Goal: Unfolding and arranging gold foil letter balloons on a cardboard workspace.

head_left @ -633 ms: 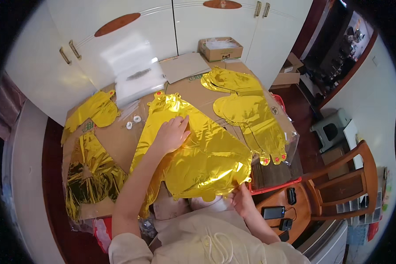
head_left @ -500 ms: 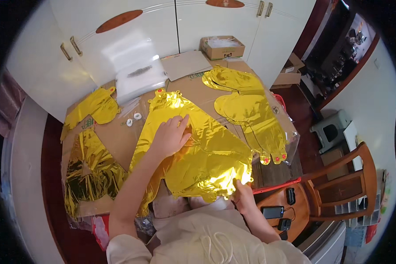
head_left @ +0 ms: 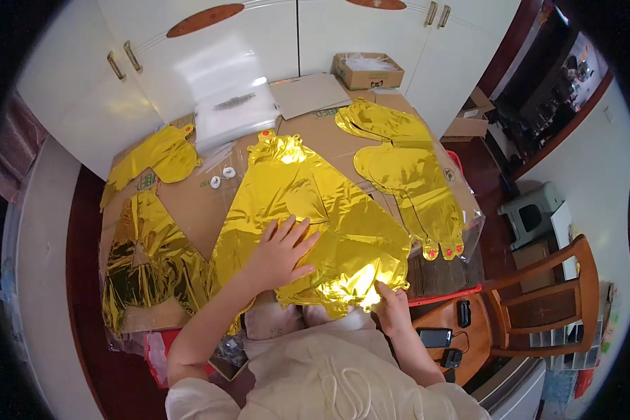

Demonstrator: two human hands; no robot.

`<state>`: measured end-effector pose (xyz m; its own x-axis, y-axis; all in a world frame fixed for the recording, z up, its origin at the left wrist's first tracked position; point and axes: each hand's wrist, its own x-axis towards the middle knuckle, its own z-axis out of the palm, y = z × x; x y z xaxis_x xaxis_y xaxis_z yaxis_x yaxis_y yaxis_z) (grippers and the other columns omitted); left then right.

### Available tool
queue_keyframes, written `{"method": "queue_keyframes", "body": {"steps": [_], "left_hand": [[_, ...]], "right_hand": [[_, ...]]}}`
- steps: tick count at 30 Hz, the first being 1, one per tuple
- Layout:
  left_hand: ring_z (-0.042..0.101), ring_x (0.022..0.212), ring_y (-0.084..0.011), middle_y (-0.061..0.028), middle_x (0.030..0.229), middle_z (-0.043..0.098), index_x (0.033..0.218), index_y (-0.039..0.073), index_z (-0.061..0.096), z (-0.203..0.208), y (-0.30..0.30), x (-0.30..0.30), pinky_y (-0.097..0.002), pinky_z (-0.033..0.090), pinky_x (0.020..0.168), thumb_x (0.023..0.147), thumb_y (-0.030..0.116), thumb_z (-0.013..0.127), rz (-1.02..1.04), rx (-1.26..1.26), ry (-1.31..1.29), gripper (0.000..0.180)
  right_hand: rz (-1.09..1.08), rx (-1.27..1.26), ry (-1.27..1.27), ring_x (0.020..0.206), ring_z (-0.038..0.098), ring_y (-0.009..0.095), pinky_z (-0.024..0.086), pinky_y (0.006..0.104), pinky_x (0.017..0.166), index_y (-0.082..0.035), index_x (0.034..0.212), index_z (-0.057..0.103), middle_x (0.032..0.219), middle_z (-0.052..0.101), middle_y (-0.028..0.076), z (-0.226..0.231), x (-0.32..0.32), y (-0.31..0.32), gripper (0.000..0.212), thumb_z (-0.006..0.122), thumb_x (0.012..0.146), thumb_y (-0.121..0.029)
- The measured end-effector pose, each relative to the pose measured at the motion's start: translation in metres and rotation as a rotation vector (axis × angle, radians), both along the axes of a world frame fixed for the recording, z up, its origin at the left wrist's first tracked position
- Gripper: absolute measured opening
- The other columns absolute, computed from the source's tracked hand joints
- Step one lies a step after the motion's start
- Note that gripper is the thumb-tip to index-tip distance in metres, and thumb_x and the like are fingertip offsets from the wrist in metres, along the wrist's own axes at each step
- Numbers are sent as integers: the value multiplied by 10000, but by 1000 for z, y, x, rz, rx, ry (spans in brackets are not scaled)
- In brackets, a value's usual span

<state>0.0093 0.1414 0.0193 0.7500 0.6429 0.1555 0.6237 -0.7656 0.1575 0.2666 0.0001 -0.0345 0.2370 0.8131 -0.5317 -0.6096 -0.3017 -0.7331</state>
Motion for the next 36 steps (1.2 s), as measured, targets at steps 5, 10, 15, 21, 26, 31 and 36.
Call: {"method": "queue_keyframes", "body": {"steps": [5, 10, 15, 21, 26, 31, 36], "left_hand": [[361, 1353, -364, -141, 1456, 419, 1402, 159, 465, -9, -2, 2, -523, 277, 1080, 857, 523, 607, -1, 28, -2, 671], [359, 1353, -352, -131, 1451, 428, 1395, 160, 475, -12, -3, 3, -519, 261, 1088, 854, 533, 607, 10, 58, -17, 670], [353, 1351, -340, -116, 1450, 431, 1382, 171, 495, -15, -4, 3, -520, 265, 1084, 862, 547, 590, 17, 74, -7, 648], [331, 1367, -330, -106, 1475, 394, 1398, 169, 474, -9, -1, 0, -507, 263, 1089, 828, 491, 624, 12, -29, -7, 672], [333, 1364, -326, -103, 1476, 391, 1400, 163, 470, -22, 1, -3, -504, 252, 1093, 815, 509, 620, 23, -8, -49, 696], [324, 1362, -358, -141, 1471, 386, 1401, 191, 480, -11, -6, 5, -541, 225, 1090, 811, 616, 591, 25, 27, 9, 736], [311, 1360, -401, -190, 1465, 374, 1382, 281, 515, -9, -8, 4, -568, 198, 1086, 719, 696, 635, -6, 25, -22, 792]], "right_hand": [[-31, 66, -173, 772, 635, 122, 495, 272, 634, -41, 1048, 610, 966, 675, 50, 6, -1, -4, 184, 678, 895, -117], [-77, 393, -540, 907, 641, 158, 497, 270, 785, 18, 1129, 567, 1030, 662, 83, 18, -19, -1, 300, 689, 858, -25], [58, 530, -1123, 839, 615, 275, 479, 335, 820, -53, 1037, 628, 909, 637, 111, 21, -36, -1, 283, 705, 766, -20], [392, 1012, -1488, 896, 574, 264, 408, 491, 945, -103, 984, 685, 909, 615, 41, 47, -49, 19, 283, 697, 703, -70], [282, 918, -1359, 999, 541, 285, 386, 448, 1000, -91, 1079, 645, 1032, 557, 98, 39, -49, 20, 358, 697, 728, -47], [-60, 509, -496, 1181, 476, 262, 376, 393, 1043, -50, 1382, 321, 1312, 426, 118, -4, -46, -10, 689, 633, 772, 18], [-108, 530, -23, 1275, 454, 234, 388, 401, 1053, -110, 1426, 311, 1402, 443, 69, -14, -57, -26, 595, 620, 924, -191]]}}
